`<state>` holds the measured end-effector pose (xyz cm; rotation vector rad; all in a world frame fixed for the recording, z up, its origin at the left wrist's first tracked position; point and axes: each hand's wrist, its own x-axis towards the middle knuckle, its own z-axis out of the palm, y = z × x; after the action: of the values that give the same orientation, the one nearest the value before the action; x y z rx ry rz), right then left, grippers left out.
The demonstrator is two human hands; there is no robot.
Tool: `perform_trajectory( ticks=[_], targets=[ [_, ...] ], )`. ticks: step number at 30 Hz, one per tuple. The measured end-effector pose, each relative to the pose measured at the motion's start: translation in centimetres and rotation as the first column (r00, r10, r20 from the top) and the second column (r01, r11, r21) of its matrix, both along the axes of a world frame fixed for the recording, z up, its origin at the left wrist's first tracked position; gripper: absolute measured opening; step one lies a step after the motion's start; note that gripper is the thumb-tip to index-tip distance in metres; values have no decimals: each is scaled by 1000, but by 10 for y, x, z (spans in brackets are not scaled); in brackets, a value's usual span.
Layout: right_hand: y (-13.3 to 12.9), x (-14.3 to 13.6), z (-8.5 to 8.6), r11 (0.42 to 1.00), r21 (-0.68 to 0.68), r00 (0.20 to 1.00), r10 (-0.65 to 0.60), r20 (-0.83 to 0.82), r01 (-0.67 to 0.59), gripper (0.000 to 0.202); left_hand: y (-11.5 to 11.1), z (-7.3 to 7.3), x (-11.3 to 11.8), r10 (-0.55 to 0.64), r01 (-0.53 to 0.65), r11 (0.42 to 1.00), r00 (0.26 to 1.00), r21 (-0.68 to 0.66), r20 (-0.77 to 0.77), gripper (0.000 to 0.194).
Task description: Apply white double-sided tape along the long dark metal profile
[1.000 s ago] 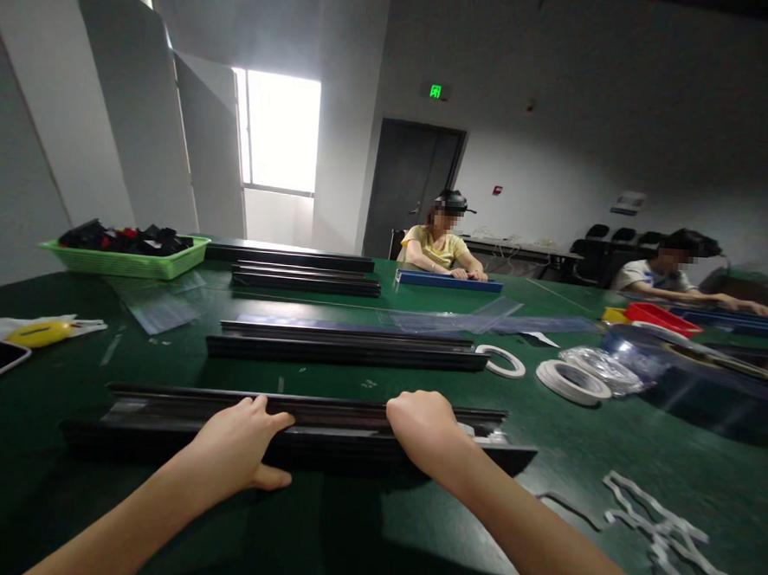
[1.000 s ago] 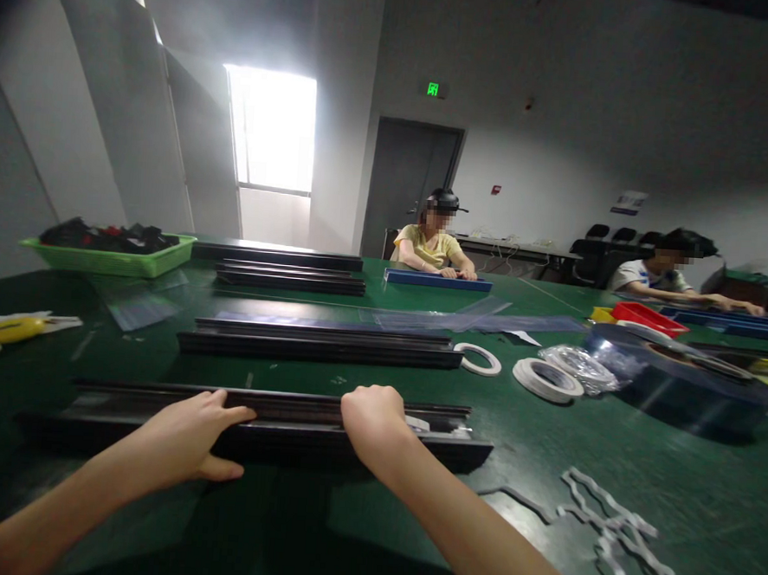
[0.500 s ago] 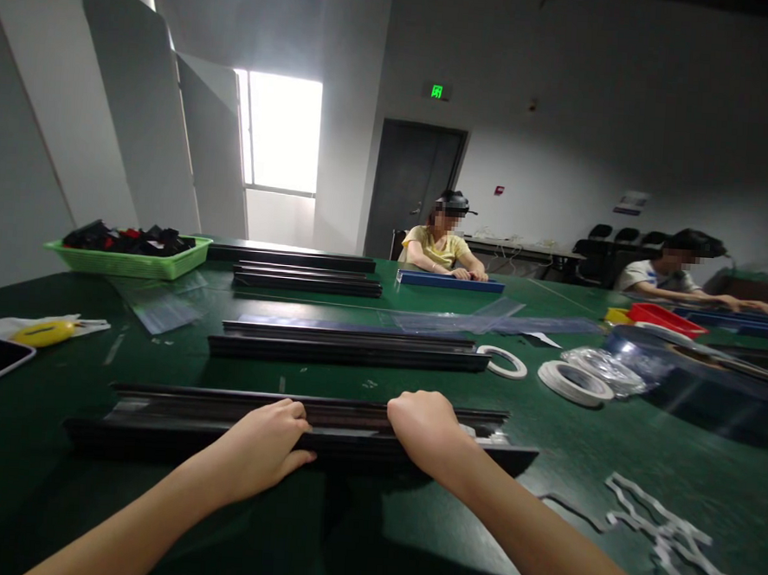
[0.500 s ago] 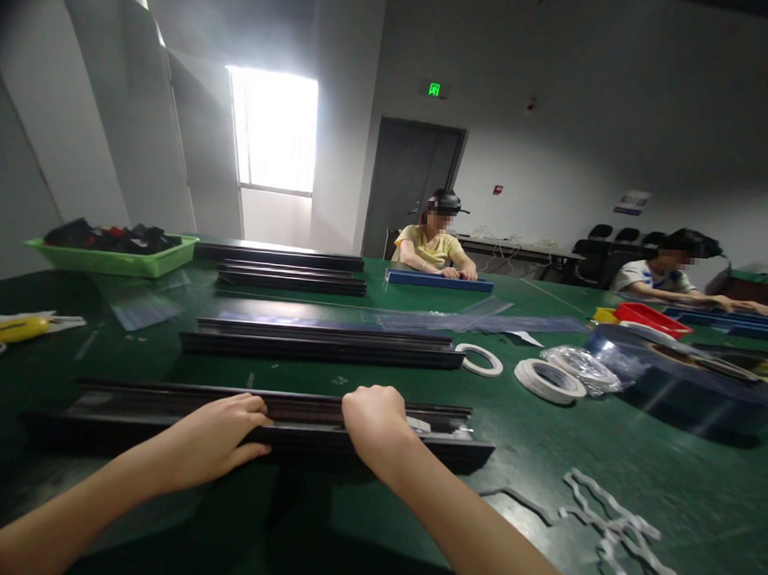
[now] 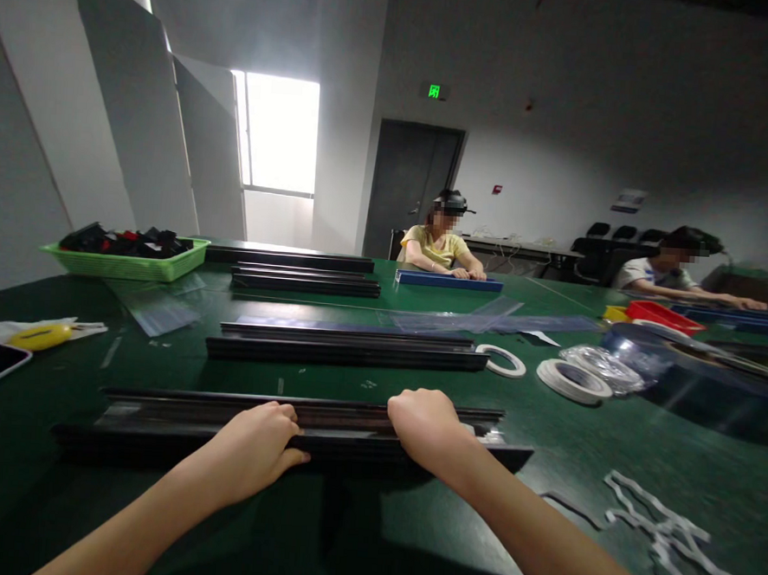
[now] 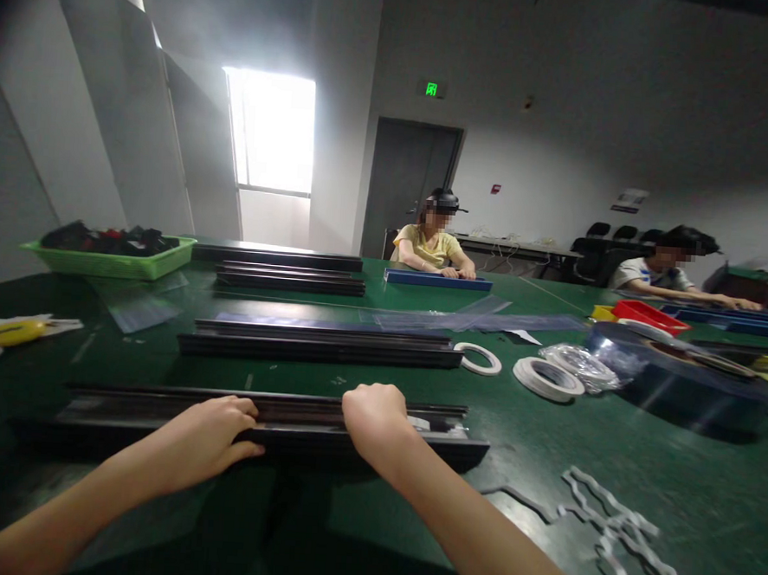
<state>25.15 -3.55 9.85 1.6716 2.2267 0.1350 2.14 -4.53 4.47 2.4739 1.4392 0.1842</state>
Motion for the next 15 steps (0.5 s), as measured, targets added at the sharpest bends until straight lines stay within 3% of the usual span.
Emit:
perform_trajectory(
  ticks=[7, 11, 15],
  targets=[
    [1, 4, 1, 1000, -5, 1000, -12, 2, 12, 25, 0, 4, -11, 137, -140, 987, 990, -83, -34, 32],
    [1, 4, -1, 1000, 6, 1000, -13, -7, 13, 25, 0, 10, -16, 127, -133, 986, 990, -103, -62, 26],
    [-1, 1, -2, 1000, 10, 1000, 3, -10, -3, 27, 0, 9, -16, 145, -149, 988, 985, -42, -92, 31]
  ],
)
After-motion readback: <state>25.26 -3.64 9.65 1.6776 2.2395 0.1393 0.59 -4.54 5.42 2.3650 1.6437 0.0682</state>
